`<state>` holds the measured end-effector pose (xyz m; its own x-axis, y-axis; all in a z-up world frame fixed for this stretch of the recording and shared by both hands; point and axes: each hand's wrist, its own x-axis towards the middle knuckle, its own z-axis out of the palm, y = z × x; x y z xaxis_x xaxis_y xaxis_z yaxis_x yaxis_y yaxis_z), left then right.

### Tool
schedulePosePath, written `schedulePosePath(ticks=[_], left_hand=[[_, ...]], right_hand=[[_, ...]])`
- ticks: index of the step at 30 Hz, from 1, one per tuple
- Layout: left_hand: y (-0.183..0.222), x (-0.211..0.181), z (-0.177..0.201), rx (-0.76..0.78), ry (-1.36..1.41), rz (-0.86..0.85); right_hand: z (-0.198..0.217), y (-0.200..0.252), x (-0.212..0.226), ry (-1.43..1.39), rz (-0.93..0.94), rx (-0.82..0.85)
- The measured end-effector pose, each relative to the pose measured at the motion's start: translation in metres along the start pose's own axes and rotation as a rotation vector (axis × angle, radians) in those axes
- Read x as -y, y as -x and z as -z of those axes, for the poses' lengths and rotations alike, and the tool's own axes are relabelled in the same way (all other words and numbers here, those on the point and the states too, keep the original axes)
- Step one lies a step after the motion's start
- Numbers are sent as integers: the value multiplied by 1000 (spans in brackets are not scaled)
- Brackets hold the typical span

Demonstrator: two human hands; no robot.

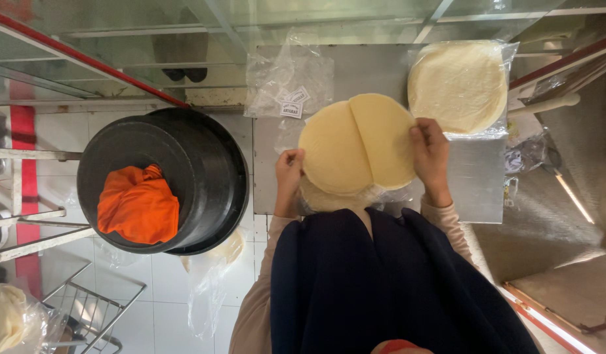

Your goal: The person peels individual tortillas from a stack, places them into plastic bags, and arranges the filled bags on a table.

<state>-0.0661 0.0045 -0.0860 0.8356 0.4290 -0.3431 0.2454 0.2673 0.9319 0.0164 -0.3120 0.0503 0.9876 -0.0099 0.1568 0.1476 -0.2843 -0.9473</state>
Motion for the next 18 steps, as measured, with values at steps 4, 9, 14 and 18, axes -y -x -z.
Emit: schedulePosePath(ticks=[4,9,14,18], left_hand=[[-22,7,34,-111,-373,-398],[2,-44,32,-264,-821,-268],[20,-61,-5,-108,-779,-661],[8,-47,-41,397,197,104]], right_hand=[[22,-10,15,-69,-12,-107],[35,-19,40,-90,45,22],[13,-15,48,-239,-3,284],[-14,-14,44,-437,-26,294]])
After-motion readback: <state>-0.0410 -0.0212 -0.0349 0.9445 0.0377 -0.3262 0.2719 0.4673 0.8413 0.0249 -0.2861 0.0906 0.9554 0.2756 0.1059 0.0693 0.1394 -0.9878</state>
